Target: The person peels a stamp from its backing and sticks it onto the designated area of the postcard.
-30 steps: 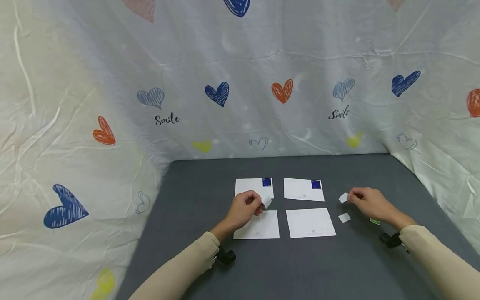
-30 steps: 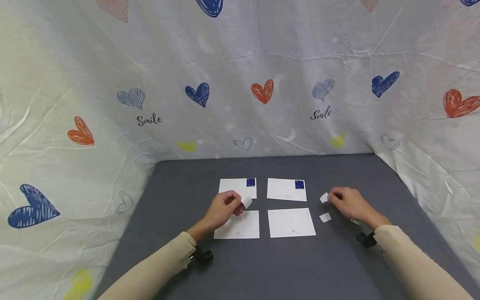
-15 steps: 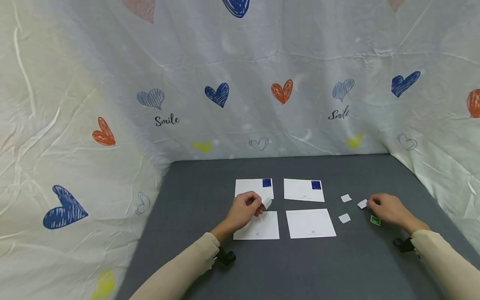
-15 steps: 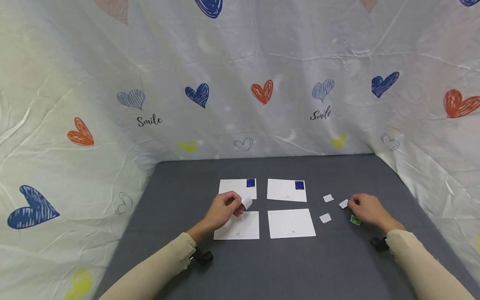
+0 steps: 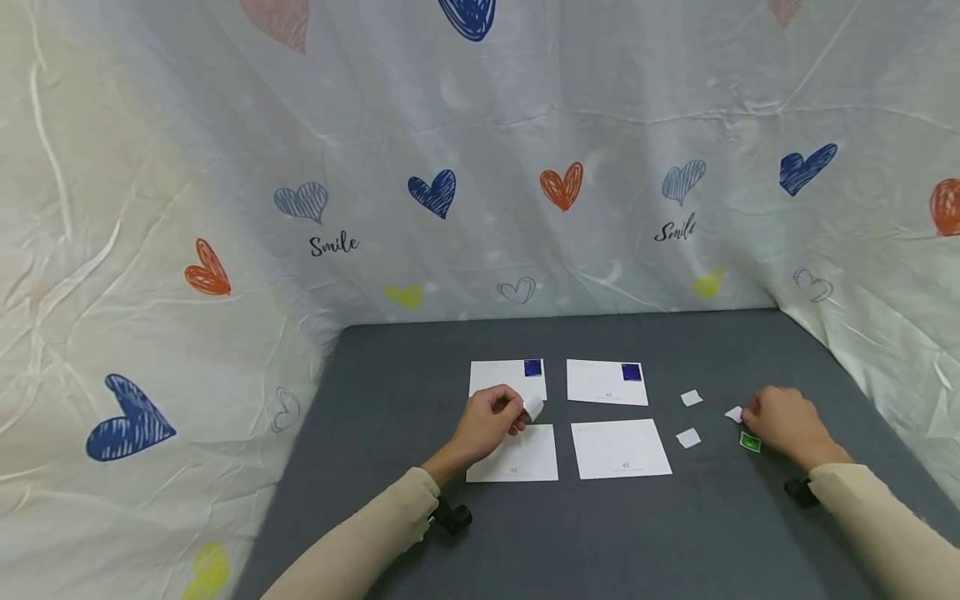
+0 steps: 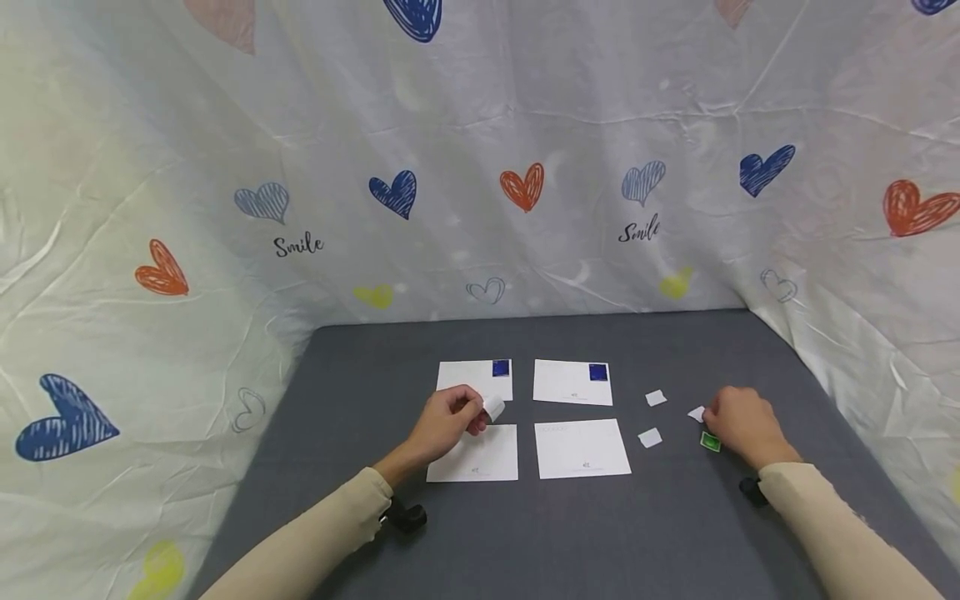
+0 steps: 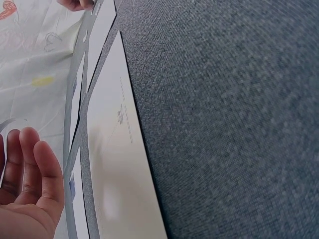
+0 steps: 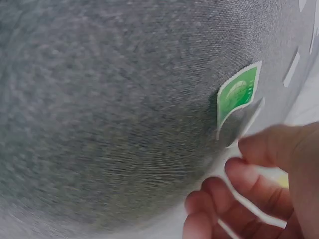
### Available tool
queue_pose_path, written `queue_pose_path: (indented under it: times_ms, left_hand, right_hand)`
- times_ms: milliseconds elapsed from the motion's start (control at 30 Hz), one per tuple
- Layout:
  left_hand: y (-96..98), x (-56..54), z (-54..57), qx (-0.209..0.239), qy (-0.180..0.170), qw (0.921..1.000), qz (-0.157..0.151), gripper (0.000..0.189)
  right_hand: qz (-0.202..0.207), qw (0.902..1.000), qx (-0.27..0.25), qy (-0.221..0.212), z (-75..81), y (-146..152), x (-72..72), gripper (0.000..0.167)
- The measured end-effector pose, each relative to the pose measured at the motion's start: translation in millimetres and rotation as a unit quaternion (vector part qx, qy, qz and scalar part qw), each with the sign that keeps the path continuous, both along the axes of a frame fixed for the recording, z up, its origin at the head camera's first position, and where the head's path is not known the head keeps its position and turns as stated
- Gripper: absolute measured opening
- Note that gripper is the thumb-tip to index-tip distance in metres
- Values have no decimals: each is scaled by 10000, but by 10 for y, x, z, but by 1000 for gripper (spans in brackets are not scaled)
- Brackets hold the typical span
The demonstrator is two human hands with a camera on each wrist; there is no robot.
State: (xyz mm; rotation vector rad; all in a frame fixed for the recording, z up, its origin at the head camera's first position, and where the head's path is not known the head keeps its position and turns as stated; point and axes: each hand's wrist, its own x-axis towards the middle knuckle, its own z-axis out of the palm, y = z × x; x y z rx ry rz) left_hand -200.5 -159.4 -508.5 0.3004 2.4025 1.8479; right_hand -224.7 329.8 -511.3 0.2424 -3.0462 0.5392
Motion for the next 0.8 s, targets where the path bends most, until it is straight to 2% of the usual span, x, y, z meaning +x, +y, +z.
queue_pose_path:
  times_ms: [167, 300, 467, 633, 800]
  left_hand:
    - [6, 7, 11, 24, -11, 10000, -5, 15]
    - [10, 3, 21, -12, -13, 10000, -32, 15]
    - [17, 10, 43, -25, -5, 10000, -54, 16]
    - [23, 16, 46, -20, 18, 10000, -48, 17]
    - [23, 15, 39, -78, 35, 10000, -40, 17]
  right_hand:
    - [-160, 9995, 235, 130, 99, -155, 11, 34]
    - [10, 9985, 313, 455, 187, -404, -6, 29]
    - [545, 9949, 312, 792, 283, -730, -38, 24]
    - [1128, 9899, 210, 829, 405, -1054, -32, 15]
    - [1784, 9779, -9, 1088, 467, -1424, -6, 12]
